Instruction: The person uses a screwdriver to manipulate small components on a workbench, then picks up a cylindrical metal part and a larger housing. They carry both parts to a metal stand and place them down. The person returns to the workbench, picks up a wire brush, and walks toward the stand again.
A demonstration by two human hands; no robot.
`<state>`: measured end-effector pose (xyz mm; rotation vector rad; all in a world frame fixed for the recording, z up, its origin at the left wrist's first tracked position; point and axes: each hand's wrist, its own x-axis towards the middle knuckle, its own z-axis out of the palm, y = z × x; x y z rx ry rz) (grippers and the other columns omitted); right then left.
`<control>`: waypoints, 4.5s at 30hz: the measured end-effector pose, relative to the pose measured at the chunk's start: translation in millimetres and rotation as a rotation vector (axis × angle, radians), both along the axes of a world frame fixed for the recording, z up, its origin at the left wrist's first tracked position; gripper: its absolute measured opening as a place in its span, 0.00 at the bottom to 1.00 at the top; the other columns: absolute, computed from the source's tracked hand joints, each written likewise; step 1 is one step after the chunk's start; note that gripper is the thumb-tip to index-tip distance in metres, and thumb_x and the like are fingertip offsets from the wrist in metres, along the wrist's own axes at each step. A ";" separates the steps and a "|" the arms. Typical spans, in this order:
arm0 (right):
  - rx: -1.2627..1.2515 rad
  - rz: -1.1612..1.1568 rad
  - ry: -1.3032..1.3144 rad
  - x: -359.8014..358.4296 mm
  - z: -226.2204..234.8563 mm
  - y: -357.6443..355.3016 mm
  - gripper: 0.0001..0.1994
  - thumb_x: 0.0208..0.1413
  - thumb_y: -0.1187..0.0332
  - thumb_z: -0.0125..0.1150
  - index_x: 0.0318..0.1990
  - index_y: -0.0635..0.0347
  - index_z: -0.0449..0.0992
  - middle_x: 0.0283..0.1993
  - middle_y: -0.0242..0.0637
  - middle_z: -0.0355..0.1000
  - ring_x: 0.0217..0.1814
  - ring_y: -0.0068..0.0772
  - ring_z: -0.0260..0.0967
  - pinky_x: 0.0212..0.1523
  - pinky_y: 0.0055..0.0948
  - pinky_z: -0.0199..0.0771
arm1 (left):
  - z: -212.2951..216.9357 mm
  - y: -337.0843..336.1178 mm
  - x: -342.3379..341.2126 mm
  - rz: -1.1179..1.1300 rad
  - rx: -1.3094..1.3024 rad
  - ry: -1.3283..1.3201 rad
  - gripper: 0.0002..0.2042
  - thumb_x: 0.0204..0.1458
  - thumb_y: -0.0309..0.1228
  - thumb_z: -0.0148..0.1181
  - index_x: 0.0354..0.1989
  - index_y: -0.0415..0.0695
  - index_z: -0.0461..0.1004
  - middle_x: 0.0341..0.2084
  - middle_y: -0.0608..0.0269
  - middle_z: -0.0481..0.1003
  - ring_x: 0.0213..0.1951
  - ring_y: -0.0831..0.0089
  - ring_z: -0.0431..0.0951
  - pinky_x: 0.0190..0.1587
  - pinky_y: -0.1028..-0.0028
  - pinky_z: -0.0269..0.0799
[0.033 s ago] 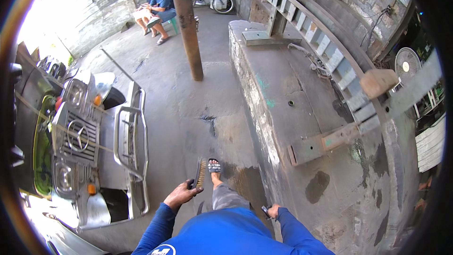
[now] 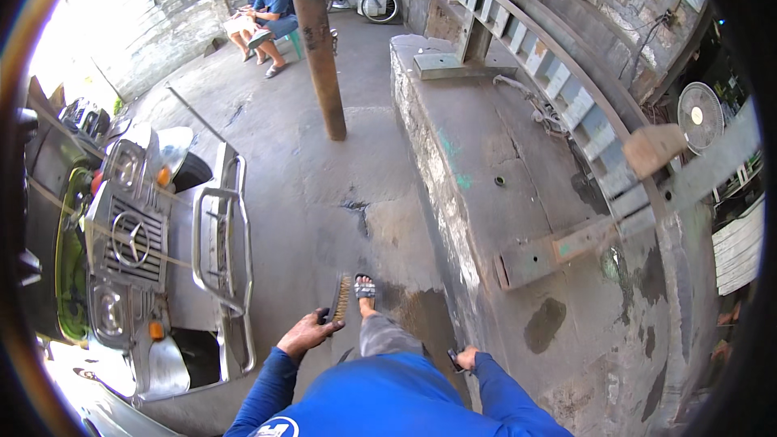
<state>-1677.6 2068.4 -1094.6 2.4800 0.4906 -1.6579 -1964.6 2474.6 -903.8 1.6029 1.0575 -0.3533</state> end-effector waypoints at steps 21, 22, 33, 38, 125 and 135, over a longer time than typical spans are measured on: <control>0.431 -0.574 -0.191 277.3 73.5 613.2 0.21 0.68 0.51 0.55 0.57 0.56 0.77 0.53 0.54 0.80 0.59 0.56 0.77 0.61 0.45 0.75 | -2.4 566.6 457.9 -0.291 0.202 -0.038 0.50 0.56 0.62 0.64 0.74 0.31 0.57 0.62 0.30 0.71 0.66 0.46 0.72 0.67 0.60 0.66; 0.444 -0.539 -0.254 274.2 76.4 621.9 0.20 0.67 0.53 0.56 0.57 0.56 0.77 0.53 0.53 0.80 0.58 0.55 0.77 0.61 0.45 0.76 | -4.7 595.4 489.4 -0.351 0.131 -0.126 0.53 0.52 0.63 0.67 0.74 0.32 0.57 0.60 0.29 0.73 0.64 0.45 0.74 0.65 0.59 0.68; 0.448 -0.745 -0.572 424.1 131.1 701.7 0.15 0.61 0.61 0.67 0.49 0.60 0.81 0.46 0.50 0.83 0.51 0.49 0.81 0.55 0.41 0.79 | 18.6 755.2 776.8 -0.493 0.249 -0.238 0.45 0.55 0.57 0.65 0.67 0.28 0.65 0.51 0.28 0.78 0.57 0.39 0.78 0.58 0.57 0.75; 0.419 -0.583 -0.507 525.1 126.0 745.7 0.16 0.61 0.61 0.67 0.50 0.60 0.81 0.48 0.53 0.82 0.52 0.56 0.80 0.56 0.45 0.79 | 6.3 785.4 841.5 -0.513 0.380 -0.127 0.32 0.54 0.51 0.66 0.52 0.31 0.75 0.45 0.32 0.80 0.53 0.41 0.80 0.57 0.54 0.74; -0.361 -1.183 -1.943 992.6 344.7 1133.4 0.09 0.61 0.66 0.69 0.46 0.56 0.85 0.48 0.44 0.78 0.48 0.50 0.80 0.51 0.39 0.79 | -312.4 1439.1 1507.0 -1.393 0.177 -0.109 0.21 0.58 0.36 0.61 0.53 0.32 0.79 0.67 0.44 0.64 0.55 0.63 0.79 0.47 0.72 0.76; -0.348 -1.114 -2.416 1057.7 552.8 1154.0 0.12 0.62 0.63 0.71 0.50 0.56 0.86 0.46 0.39 0.86 0.48 0.29 0.82 0.54 0.30 0.79 | -202.3 1390.9 1643.6 -1.583 0.134 -0.259 0.30 0.57 0.47 0.66 0.61 0.35 0.73 0.55 0.45 0.76 0.52 0.57 0.80 0.50 0.64 0.75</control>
